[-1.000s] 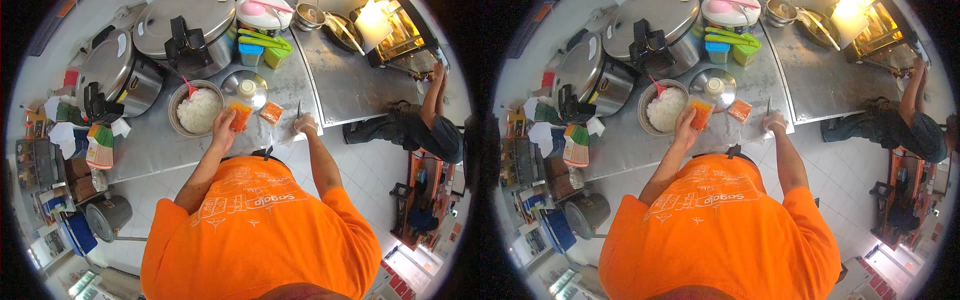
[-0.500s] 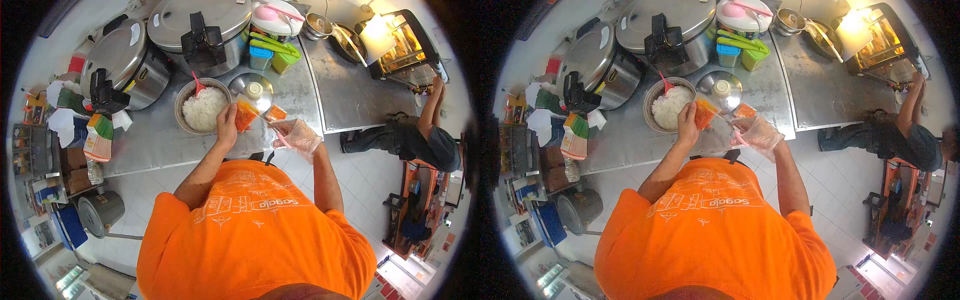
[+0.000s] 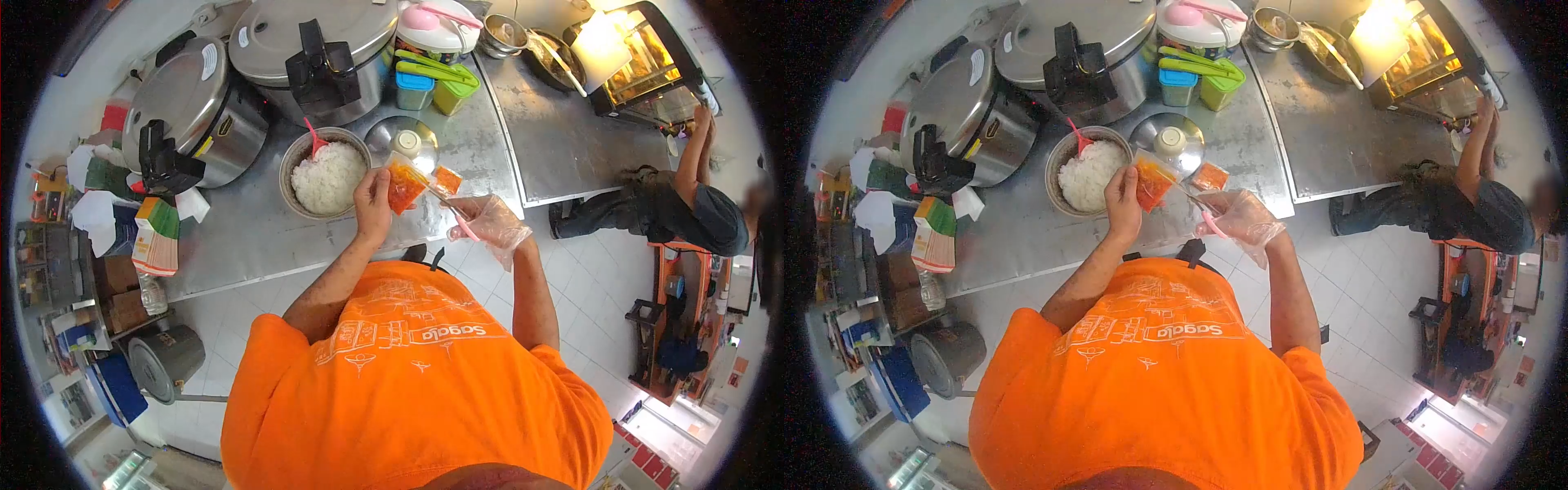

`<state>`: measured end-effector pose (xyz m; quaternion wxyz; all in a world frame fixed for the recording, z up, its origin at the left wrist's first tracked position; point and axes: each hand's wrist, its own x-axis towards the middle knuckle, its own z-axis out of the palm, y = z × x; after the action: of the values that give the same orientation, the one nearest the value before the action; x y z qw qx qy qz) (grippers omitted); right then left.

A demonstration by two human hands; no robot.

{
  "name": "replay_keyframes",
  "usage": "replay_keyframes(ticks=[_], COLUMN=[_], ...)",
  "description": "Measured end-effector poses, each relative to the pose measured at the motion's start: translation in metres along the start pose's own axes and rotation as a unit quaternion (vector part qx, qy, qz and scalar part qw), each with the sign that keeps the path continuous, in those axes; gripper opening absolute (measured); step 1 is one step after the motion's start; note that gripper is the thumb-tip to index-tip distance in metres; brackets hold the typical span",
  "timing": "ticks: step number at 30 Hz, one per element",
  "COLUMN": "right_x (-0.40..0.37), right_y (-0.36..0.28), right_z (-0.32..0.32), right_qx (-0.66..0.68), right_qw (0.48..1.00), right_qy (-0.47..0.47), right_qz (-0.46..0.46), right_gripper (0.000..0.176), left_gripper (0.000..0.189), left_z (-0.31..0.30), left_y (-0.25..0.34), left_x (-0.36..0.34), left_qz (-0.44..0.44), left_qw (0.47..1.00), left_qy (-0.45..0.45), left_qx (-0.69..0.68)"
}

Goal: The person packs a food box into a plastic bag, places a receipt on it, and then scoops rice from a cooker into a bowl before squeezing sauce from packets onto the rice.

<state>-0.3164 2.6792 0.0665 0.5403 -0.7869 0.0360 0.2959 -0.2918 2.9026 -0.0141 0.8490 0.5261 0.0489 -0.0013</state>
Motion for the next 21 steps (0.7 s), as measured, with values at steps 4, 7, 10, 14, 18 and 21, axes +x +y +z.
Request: replay_keyframes(ticks=[4, 7, 10, 14, 18, 21], right_x=[-0.005, -0.01, -0.016, -0.013, -0.02, -0.023], right_y=[-0.003, -0.008, -0.014, -0.001, 0.007, 0.012], right_z=[-0.007, -0.011, -0.01, -0.024, -0.043, -0.055], right_qx=[-0.022, -0.023, -0.063, -0.043, -0.003, -0.115], right_qw=[1.0, 1.0, 0.998, 0.998, 0.999, 0.985], right_qy=[-0.006, -0.004, 0.02, 0.037, 0.054, 0.112], right_qz=[-0.004, -0.012, -0.021, -0.004, -0.005, -0.056], right_gripper=[0.054, 0.046, 0.043, 0.036, 0.045, 0.052], left_gripper=[0.034, 0.035, 0.036, 0.035, 0.036, 0.037], left_z=[0.006, 0.007, 0.014, 0.032, 0.045, 0.061], left_y=[0.004, 0.0, -0.003, -0.012, -0.028, -0.039], left_x=[0.001, 0.003, 0.001, 0.001, 0.007, 0.007], left_qz=[-0.018, -0.03, -0.043, -0.03, -0.048, -0.051], left_qw=[1.0, 0.999, 0.997, 0.997, 0.995, 0.992], left_qy=[-0.013, -0.033, -0.061, -0.07, -0.082, -0.11], left_qx=[-0.01, -0.005, 0.012, -0.019, -0.037, -0.037])
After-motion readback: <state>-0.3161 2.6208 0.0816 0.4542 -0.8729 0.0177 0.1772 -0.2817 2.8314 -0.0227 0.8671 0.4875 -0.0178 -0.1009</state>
